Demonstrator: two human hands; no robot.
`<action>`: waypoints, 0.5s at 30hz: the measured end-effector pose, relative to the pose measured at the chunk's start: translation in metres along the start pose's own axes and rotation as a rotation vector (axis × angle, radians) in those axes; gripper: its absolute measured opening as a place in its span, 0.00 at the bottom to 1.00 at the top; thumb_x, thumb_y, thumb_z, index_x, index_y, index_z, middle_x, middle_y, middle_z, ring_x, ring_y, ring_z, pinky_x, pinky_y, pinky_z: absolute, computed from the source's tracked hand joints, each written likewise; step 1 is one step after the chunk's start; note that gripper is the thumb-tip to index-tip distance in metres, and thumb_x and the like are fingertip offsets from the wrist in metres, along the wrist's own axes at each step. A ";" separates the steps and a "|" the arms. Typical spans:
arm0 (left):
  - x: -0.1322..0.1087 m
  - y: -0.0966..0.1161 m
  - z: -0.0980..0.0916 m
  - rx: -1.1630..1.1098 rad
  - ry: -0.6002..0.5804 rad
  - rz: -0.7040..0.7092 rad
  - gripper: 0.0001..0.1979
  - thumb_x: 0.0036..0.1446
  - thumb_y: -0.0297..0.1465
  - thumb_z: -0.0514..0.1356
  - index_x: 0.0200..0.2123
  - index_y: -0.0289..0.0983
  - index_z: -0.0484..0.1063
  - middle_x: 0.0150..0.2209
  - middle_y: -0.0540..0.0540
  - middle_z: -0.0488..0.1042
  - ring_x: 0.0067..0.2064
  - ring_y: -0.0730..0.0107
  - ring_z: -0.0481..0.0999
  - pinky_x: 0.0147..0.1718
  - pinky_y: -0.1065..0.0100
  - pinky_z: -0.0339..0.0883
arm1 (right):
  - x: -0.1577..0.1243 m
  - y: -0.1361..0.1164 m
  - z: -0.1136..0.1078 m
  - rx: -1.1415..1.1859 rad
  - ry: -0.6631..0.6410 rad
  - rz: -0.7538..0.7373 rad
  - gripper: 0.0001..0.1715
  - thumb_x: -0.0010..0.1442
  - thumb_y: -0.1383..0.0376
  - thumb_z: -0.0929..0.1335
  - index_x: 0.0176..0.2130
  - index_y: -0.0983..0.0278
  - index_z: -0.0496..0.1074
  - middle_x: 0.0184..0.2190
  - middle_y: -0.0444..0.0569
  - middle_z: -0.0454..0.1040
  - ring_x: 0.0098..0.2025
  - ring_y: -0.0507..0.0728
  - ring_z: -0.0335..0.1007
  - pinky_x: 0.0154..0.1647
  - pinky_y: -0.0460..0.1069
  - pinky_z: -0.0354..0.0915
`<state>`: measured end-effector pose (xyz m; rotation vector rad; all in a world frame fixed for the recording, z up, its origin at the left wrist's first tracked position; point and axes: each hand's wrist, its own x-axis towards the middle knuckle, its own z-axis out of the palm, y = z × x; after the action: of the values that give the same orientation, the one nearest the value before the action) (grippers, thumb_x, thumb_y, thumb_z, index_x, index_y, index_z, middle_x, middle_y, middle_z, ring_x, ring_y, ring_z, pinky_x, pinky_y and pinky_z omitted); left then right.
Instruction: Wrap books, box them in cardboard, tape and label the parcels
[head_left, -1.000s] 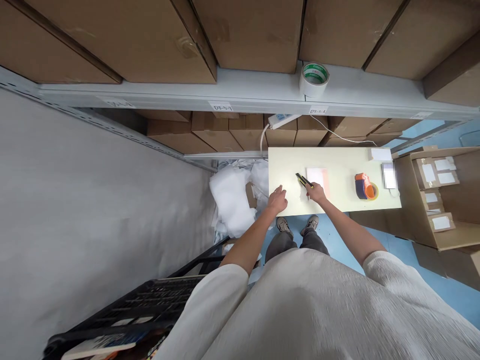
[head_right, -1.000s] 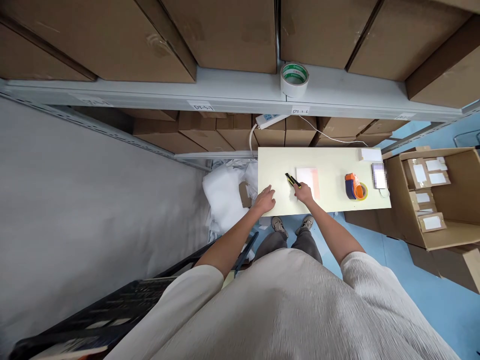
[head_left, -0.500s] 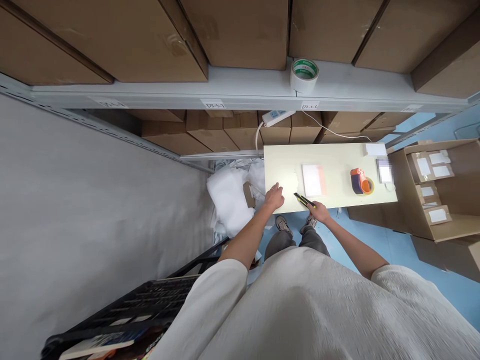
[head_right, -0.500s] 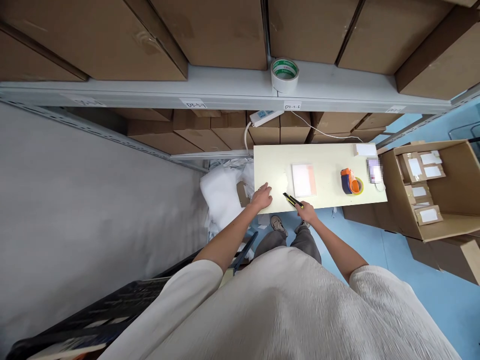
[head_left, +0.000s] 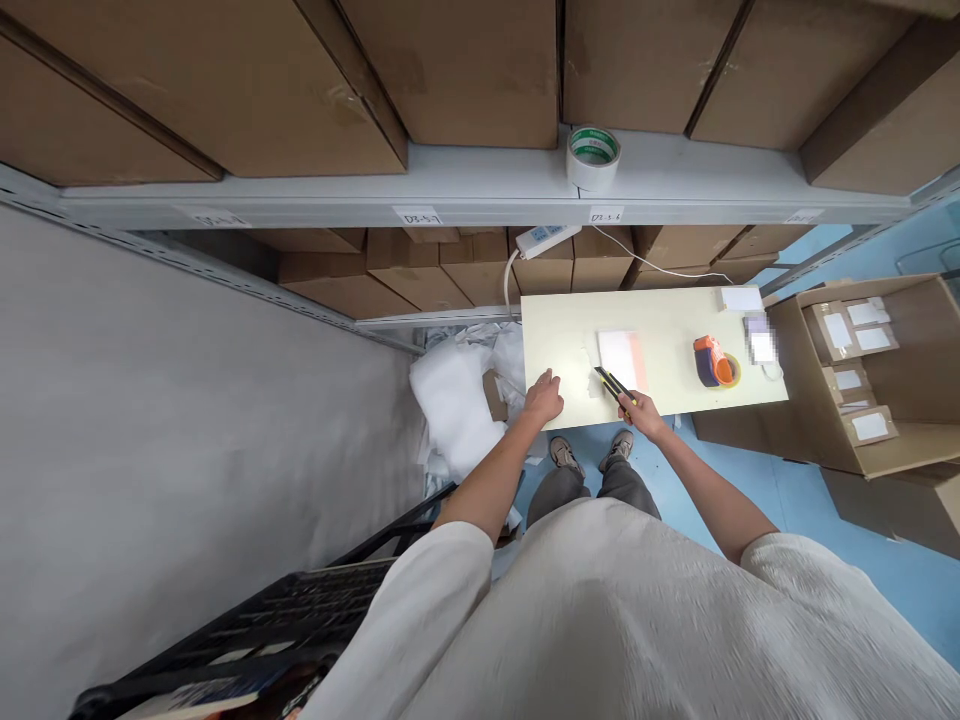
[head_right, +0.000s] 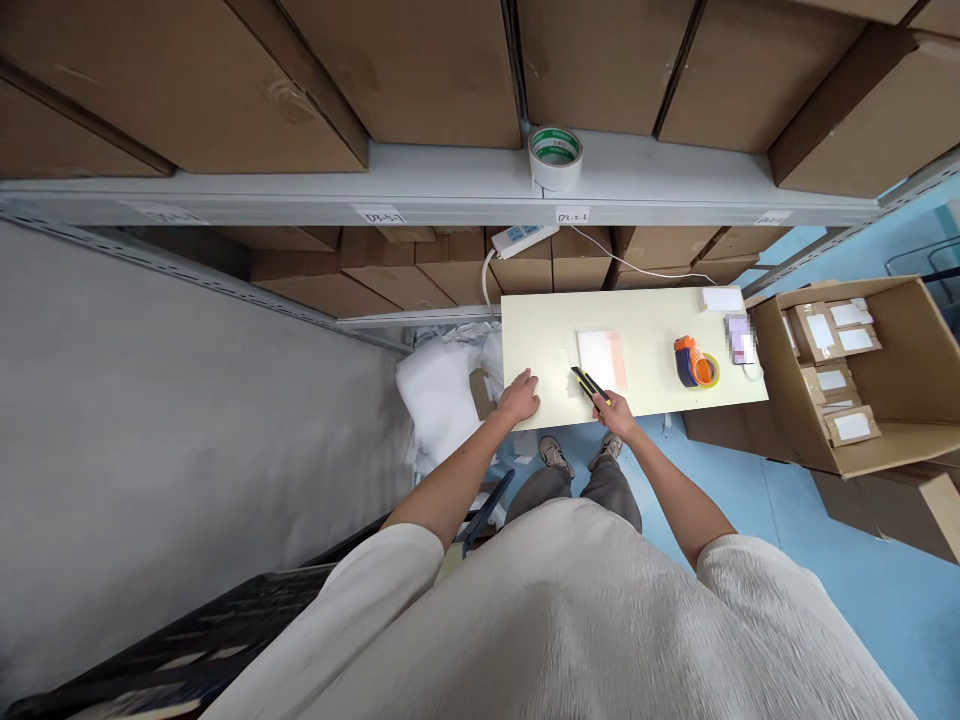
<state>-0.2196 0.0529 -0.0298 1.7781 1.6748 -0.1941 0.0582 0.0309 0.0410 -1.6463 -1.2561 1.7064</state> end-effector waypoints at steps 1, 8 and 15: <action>0.000 0.000 0.000 -0.003 -0.004 -0.003 0.29 0.68 0.29 0.55 0.71 0.35 0.64 0.82 0.36 0.48 0.81 0.51 0.54 0.74 0.53 0.59 | -0.002 -0.003 0.000 0.025 -0.024 -0.020 0.36 0.58 0.30 0.71 0.38 0.58 0.68 0.27 0.45 0.75 0.22 0.51 0.58 0.26 0.51 0.61; 0.000 0.001 -0.004 0.022 0.013 -0.006 0.30 0.66 0.29 0.57 0.70 0.36 0.65 0.81 0.36 0.52 0.80 0.51 0.55 0.75 0.54 0.58 | -0.021 -0.037 -0.017 0.242 -0.158 -0.076 0.29 0.61 0.40 0.76 0.42 0.58 0.66 0.38 0.48 0.77 0.30 0.52 0.64 0.34 0.51 0.64; -0.001 0.010 -0.014 0.045 -0.019 -0.055 0.29 0.65 0.28 0.57 0.69 0.36 0.66 0.81 0.34 0.51 0.80 0.50 0.56 0.73 0.52 0.61 | -0.019 -0.092 -0.087 0.215 0.006 -0.207 0.27 0.63 0.43 0.74 0.49 0.58 0.70 0.42 0.50 0.80 0.32 0.55 0.67 0.36 0.52 0.66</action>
<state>-0.2152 0.0600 -0.0151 1.7582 1.7194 -0.2742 0.1195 0.0850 0.1397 -1.3476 -1.1517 1.6448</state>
